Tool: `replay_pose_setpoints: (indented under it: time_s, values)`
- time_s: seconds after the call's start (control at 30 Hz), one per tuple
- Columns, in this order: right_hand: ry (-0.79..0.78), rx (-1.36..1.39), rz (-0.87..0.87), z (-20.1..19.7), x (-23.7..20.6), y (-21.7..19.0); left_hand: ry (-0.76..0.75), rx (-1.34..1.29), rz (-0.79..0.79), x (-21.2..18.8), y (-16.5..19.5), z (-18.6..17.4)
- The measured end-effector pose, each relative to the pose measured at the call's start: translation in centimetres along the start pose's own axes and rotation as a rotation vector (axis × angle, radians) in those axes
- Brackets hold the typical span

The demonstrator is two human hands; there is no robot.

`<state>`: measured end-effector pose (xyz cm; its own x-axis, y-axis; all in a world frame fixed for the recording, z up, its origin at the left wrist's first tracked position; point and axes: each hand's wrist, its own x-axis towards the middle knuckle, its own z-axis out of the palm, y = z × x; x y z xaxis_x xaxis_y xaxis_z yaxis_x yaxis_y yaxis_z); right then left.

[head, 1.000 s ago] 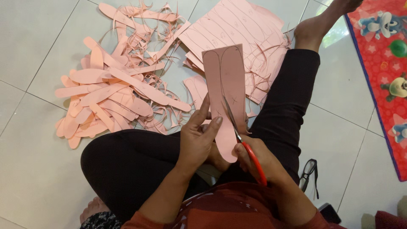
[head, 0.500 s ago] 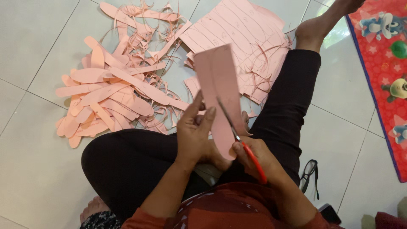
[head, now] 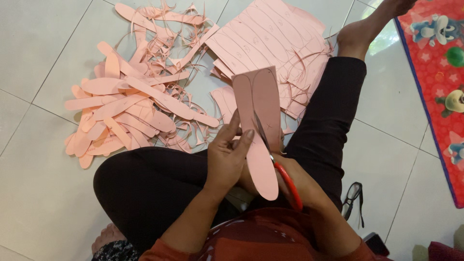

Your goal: The person sits on the floor and uses scissors to cut elongated oval shapes from pink paper sheets. They follow pre-drawn outlines, trim the edges, and place the finished cutouts into a growing pile on the floor.

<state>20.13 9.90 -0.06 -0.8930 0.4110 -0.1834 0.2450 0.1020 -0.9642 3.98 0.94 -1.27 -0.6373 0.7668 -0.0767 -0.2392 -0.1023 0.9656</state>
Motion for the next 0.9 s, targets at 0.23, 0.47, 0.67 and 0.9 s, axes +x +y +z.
replay_pose_setpoints:
  time_s: [0.23, 0.47, 0.67, 0.9]
  values:
    - [0.027, 0.004, 0.201, 0.3, 0.1, -0.6, -0.011, 0.007, -0.035, -0.3, -0.5, 0.0]
    - [0.158, 0.03, 0.261, 1.7, 0.1, 0.6, 0.003, 0.006, -0.007, -0.2, -0.3, 0.2]
    - [0.172, -0.074, 0.109, 1.9, -0.4, 1.9, 0.027, -0.074, -0.07, -0.2, 0.7, 0.7]
    - [0.1, 0.027, 0.246, 1.5, 0.0, 1.1, 0.078, 0.296, 0.273, 1.1, 1.6, -0.6]
